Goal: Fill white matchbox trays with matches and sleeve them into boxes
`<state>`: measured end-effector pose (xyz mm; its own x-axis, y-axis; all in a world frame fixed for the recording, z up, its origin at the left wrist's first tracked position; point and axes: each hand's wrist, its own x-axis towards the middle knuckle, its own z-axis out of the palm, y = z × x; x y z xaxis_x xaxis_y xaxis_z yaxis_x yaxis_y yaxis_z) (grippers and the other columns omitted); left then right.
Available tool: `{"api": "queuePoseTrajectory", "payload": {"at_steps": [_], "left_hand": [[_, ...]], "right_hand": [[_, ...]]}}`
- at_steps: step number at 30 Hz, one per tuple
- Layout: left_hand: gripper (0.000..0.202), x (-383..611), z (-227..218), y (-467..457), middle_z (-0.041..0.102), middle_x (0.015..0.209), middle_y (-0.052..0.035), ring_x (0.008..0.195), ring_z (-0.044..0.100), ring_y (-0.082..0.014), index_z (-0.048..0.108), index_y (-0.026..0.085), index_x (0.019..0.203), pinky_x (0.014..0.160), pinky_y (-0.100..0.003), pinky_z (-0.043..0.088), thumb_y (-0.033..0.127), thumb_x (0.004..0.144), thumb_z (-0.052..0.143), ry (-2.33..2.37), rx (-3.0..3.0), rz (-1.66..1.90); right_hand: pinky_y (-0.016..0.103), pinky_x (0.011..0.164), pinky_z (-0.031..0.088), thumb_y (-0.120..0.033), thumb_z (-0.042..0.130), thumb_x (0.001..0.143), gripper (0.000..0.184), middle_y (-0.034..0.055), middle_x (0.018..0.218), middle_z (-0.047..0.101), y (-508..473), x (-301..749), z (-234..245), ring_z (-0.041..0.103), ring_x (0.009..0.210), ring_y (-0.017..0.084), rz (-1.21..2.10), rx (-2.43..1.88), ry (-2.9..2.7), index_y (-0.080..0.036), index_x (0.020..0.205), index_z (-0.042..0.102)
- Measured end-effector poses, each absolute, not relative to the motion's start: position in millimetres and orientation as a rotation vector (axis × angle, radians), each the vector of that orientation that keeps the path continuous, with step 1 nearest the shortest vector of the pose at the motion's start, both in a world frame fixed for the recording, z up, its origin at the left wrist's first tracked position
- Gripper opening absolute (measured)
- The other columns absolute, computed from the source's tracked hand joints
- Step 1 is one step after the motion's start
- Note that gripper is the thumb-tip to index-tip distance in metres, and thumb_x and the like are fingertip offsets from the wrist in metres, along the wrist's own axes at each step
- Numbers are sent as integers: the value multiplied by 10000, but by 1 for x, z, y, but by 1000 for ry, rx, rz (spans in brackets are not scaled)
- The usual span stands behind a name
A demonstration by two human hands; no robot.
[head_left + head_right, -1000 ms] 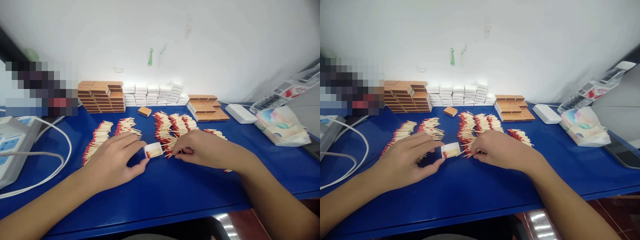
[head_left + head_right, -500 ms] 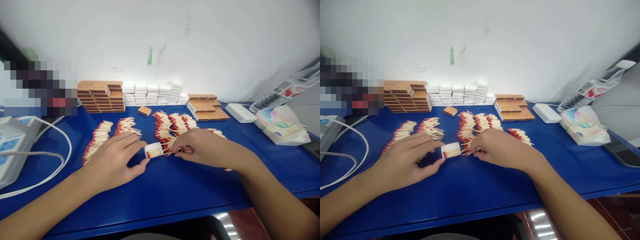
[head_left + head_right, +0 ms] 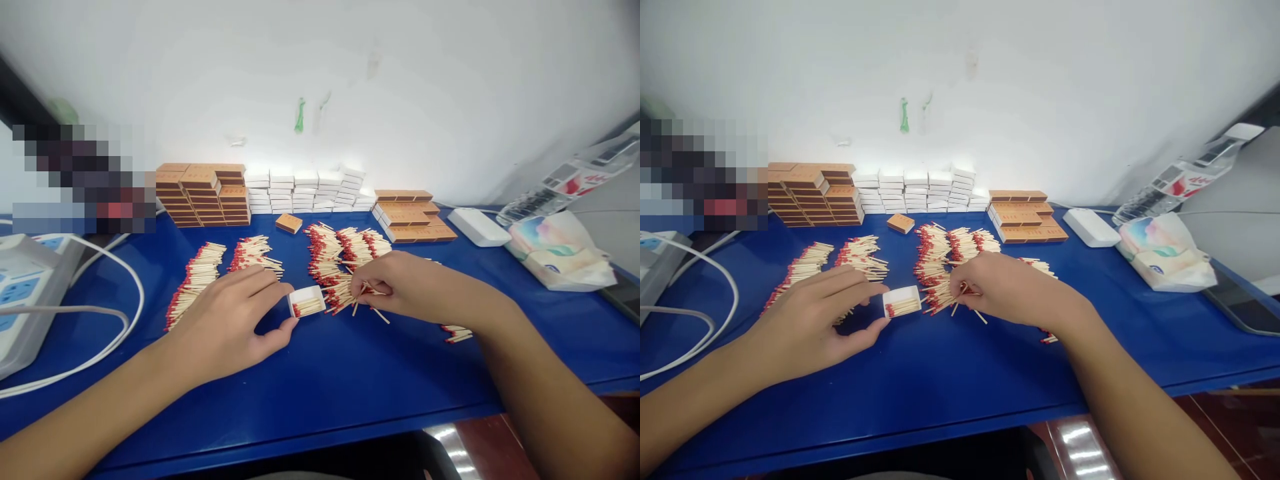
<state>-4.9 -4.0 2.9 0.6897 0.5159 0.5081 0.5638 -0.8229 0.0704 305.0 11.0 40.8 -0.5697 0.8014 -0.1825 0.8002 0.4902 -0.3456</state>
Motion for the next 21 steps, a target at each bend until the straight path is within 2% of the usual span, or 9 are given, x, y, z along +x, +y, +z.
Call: {"api": "queuePoseTrajectory", "payload": {"at_steps": [13,21], "left_hand": [[180,-6,3,-6,722,902,-59,851,717,-239,738,153,1108,736,-384,586,283,996,683,-888,-2803,-795],[191,-5,4,-6,727,925,-66,859,720,-242,733,155,1128,724,-374,572,287,997,689,-899,-2810,-770]], "right_hand": [[268,599,346,-253,602,968,121,-6,797,697,7,305,42,554,661,139,622,-1452,-2685,-231,928,715],[269,596,339,-187,630,895,103,-23,743,662,7,305,47,523,627,128,677,-1429,-2675,-228,869,721]]}}
